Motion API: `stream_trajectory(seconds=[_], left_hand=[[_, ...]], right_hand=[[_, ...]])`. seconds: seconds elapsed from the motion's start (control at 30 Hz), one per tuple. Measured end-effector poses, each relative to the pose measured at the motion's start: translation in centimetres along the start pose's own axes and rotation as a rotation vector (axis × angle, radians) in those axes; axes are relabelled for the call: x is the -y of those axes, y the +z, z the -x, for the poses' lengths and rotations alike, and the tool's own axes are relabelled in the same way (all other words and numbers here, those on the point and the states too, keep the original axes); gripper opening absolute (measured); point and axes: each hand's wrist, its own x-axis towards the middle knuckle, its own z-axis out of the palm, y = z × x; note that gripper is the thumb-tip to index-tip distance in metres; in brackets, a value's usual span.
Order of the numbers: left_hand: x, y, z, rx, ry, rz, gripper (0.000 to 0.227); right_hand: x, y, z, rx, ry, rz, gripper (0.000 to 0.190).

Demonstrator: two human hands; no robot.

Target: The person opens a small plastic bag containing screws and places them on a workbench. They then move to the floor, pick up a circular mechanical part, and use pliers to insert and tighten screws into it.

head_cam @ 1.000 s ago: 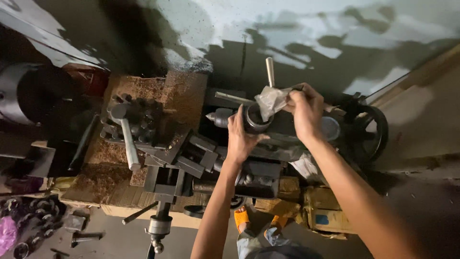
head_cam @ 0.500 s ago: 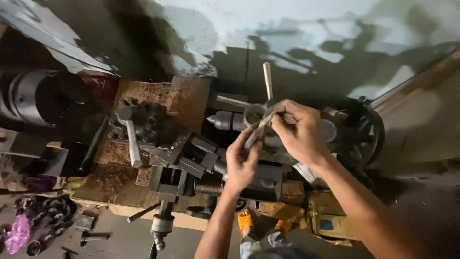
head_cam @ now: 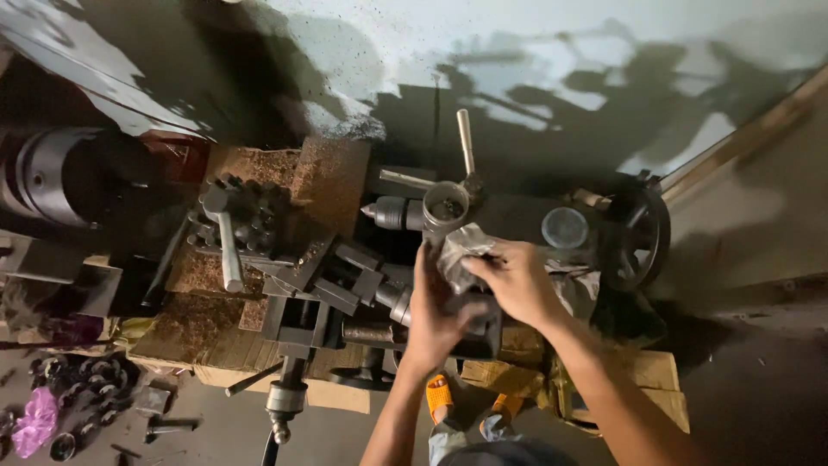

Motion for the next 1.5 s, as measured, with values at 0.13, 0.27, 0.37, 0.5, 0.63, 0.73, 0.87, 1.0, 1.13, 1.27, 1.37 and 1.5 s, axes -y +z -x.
stream_trajectory(seconds=[0.13,0.27,0.37,0.5,0.63,0.73,0.87,1.0,1.13,1.27,1.37,1.5], left_hand=[[4.2,-3.3,0.7,0.027,-0.389,0.470,0.081],[2.9,-3.3,0.1,-0.092,-0.143,0.041,0.030],[-0.5,-3.6,-1.1,-0.044,-0.014,-0.087,0.029],[-3.1,-4.2,-2.3,0.173,0.036,-0.310,0.035],[-5.3,-3.6,-3.2,0.202,0.031,-0.362,0.020],[-5.3,-3.7,-3.0,0.127,-0.062,-0.330,0.022],[-3.8,-3.7,-2.2,0.043,-0.150,-0.285,0.011],[-3.2,-3.7,-2.2,0.048,-0.166,-0.218,0.012],[-3.2,-4.0,-2.4,0.025,-0.151,-0.298,0.012],[-1.5,-4.8,-1.8,0.006,-0.224,-0.173,0.018],[0.0,-4.7,-1.2,0.000,-0.321,-0.038,0.024],[0.3,-3.6,-0.5,-0.060,-0.394,0.053,0.038]], right_hand=[[-2.4,-0.6,0.5,0.033,0.083,-0.080,0.019],[-4.2,0.8,1.4,-0.117,0.220,-0.129,0.014],[-8.9,2.3,3.3,-0.135,0.426,-0.765,0.036],[-16.2,5.9,5.1,-0.341,0.790,-1.572,0.044],[-11.8,5.5,2.9,-0.327,0.909,-1.564,0.045],[-9.4,4.2,2.7,-0.337,0.952,-1.545,0.058],[-11.5,4.9,3.1,-0.201,0.795,-1.437,0.060],[-16.3,7.0,4.3,-0.152,0.725,-1.441,0.053],[-11.3,4.9,4.2,-0.175,0.728,-1.401,0.054],[-7.2,3.0,4.8,-0.176,0.499,-1.503,0.015],[-9.6,3.9,5.4,-0.182,0.388,-1.329,0.007],[-12.7,4.7,6.7,-0.070,0.396,-0.913,0.037]])
